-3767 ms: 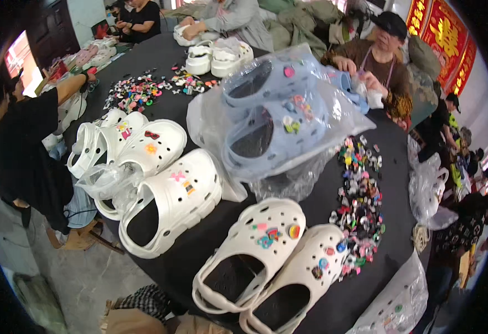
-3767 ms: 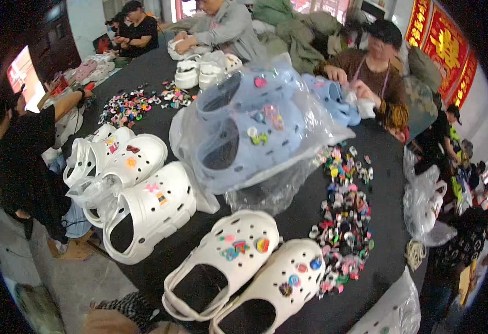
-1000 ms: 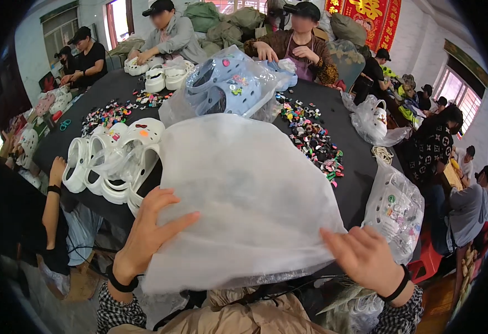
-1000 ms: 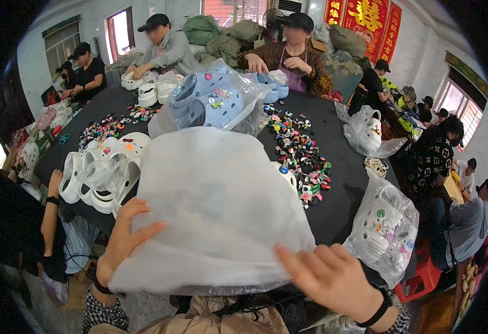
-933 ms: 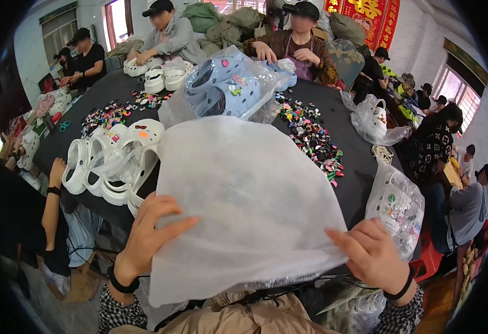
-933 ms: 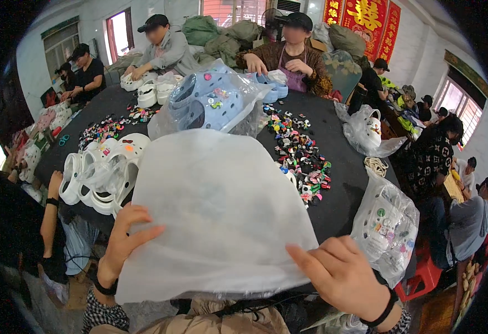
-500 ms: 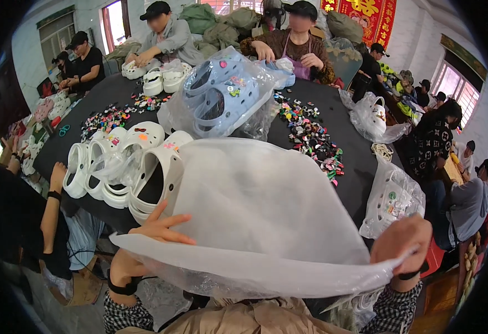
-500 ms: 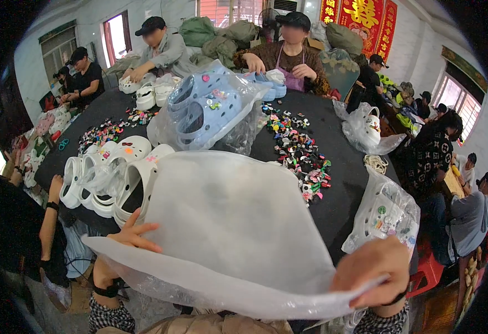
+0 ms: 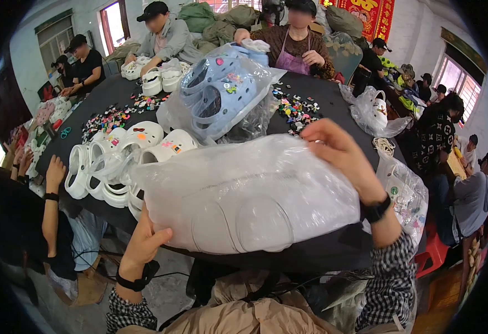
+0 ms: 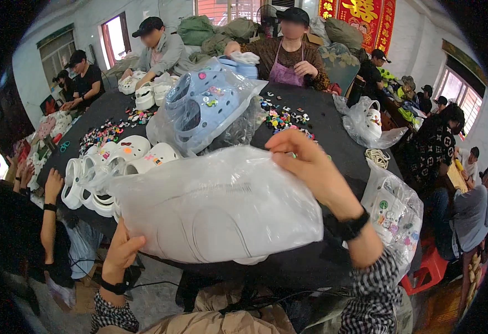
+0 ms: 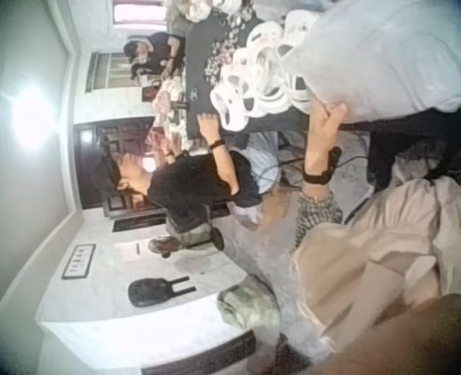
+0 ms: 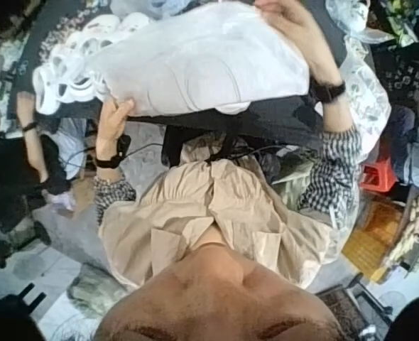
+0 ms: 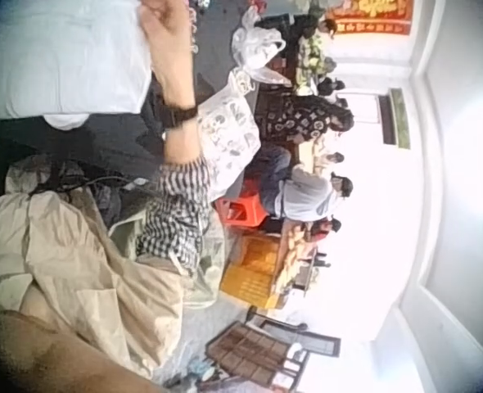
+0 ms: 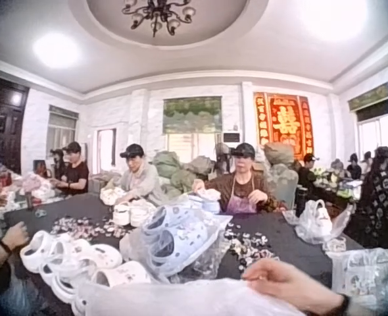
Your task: Attaching charms and decorations to rubber clogs and packaging them.
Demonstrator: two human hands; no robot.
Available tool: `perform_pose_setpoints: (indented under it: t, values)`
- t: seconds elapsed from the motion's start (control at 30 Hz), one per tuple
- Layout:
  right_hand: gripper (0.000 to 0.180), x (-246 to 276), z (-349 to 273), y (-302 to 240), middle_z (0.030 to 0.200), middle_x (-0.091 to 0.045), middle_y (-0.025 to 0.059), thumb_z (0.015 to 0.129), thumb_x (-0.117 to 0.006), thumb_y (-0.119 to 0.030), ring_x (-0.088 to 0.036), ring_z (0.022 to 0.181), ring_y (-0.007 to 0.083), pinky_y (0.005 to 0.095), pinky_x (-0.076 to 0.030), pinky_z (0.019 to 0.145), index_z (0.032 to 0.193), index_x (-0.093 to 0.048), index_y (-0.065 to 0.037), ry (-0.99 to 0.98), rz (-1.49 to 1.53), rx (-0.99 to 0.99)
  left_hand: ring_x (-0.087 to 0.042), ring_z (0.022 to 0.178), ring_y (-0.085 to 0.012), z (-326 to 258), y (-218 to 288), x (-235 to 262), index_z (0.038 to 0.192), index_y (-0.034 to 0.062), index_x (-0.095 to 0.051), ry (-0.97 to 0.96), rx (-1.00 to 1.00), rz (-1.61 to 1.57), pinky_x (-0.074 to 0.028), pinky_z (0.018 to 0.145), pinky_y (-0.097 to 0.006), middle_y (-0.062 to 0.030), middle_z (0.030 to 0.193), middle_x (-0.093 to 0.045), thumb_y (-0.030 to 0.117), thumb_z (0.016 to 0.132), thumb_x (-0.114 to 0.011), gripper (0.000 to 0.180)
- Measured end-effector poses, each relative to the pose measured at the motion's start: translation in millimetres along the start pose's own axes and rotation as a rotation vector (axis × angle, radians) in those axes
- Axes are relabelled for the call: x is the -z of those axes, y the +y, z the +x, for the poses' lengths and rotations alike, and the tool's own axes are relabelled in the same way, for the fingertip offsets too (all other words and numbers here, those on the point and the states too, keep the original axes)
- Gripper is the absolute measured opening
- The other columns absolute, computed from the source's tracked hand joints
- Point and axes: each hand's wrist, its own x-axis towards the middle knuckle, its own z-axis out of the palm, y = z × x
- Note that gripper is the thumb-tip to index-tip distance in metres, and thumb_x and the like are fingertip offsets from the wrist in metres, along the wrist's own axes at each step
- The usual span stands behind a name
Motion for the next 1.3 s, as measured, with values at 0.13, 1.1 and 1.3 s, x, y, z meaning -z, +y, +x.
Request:
perform_pose_setpoints:
  t: [0.13,1.1,1.3]
  values:
    - [0.024,15,3,67,0.106,-0.063,0.0037,0.092,-0.065,-0.006,-0.06,0.087,0.0099,0.0257,-0.05,0.075,0.116,-0.062,-0.002,-0.008,-0.558,0.081,-0.029,0.145,-0.0223,8,31,-31,0.16,0.0028,-0.006,0.056,0.041,-0.186,-0.022,0.119,-0.034,-0.0158,0.159,-0.028,-0.008,0.082,-0.054,0.092]
    - [0.064,-53,-57,-71,0.113,-0.069,0.0148,0.073,-0.068,-0.003,-0.068,0.096,0.0347,0.0435,-0.056,0.079,0.135,-0.052,-0.004,-0.557,-0.969,0.193,-0.041,0.14,-0.0411,-22,40,-47,0.135,0.0122,-0.052,-0.093,-0.77,1.391,-0.015,0.113,-0.072,-0.0147,0.148,-0.043,0.036,0.082,-0.074,0.062]
    - [0.068,-10,-81,-45,0.129,-0.064,0.0061,0.067,-0.074,-0.003,-0.052,0.132,0.0303,0.0545,-0.033,0.114,0.132,-0.058,-0.012,-0.442,-1.098,0.239,-0.07,0.107,-0.0375,-2,70,-18,0.087,0.0051,-0.071,-0.044,-0.611,1.004,-0.024,0.115,-0.064,-0.0062,0.083,-0.074,0.003,0.069,-0.053,0.025]
